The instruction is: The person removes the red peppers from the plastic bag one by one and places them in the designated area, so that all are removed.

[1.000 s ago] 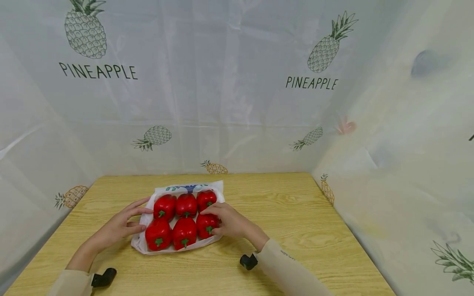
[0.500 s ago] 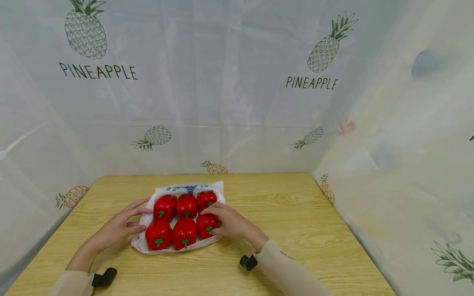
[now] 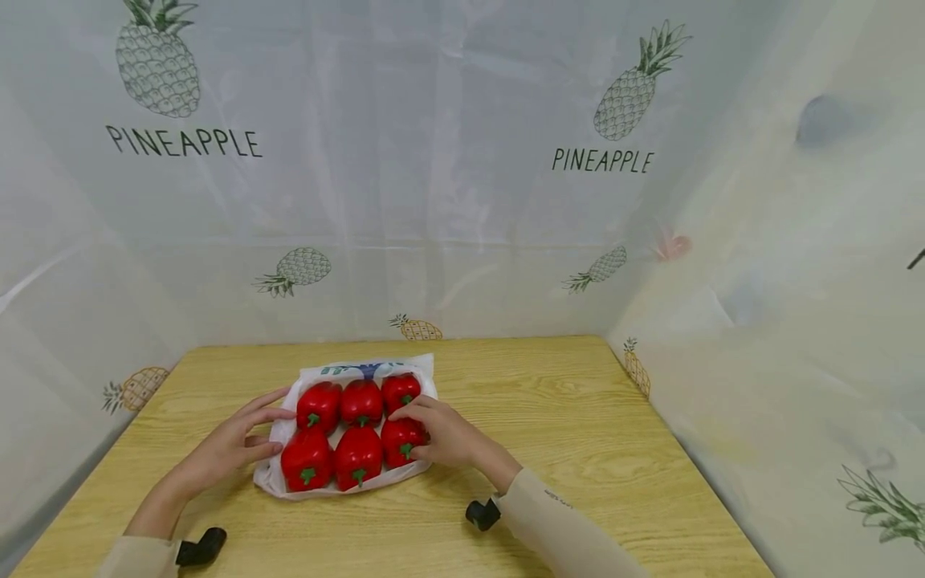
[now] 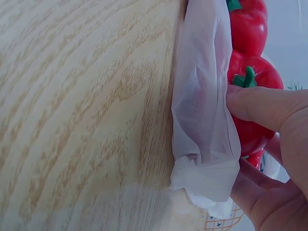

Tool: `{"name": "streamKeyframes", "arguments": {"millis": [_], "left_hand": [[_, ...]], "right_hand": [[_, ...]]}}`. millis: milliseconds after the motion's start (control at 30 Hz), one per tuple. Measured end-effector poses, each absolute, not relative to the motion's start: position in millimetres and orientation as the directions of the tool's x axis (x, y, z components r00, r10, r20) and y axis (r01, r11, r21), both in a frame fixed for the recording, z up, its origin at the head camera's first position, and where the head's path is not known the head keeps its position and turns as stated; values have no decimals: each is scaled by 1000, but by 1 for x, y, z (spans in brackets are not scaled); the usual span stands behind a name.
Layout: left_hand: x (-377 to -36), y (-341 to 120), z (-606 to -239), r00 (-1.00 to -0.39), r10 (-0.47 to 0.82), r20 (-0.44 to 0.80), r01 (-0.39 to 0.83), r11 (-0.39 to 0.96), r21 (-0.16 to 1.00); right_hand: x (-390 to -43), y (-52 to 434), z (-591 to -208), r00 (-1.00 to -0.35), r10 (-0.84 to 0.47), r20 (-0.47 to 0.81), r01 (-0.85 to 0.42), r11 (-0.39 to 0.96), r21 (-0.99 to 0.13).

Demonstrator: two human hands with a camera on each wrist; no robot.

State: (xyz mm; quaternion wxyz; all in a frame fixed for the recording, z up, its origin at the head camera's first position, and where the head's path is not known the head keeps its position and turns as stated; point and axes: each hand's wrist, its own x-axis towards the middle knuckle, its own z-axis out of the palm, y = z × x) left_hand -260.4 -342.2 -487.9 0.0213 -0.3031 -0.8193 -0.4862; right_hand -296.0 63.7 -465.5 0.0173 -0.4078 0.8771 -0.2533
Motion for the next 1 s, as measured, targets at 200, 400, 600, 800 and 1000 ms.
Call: {"name": "streamKeyframes", "arguments": {"millis": [200,400,600,800,1000], "left_hand": [[-258,-342,-488,-817,467,338,527,368,766],[-256,-340,-488,-799,473,372,566,379,732],[-256,-336,-488,-799,470,375,577,423,698],[-256,-333,-486,-808,461,367,572,463,677],[-254,-332,-484,-818,449,359,562,495,663]], "right_hand": [[-293,62,-463,-664,-724,185,-710,535,-458],[-291,62,-463,-667,-720,192,-714,543,-442],[-290,62,-463,-674,-713,192,-709,552,-439],[-290,63,-464,-686,-702,192,-694,552,-462],[-290,62,-465,-681,-706,192,-697,547,-463]]}}
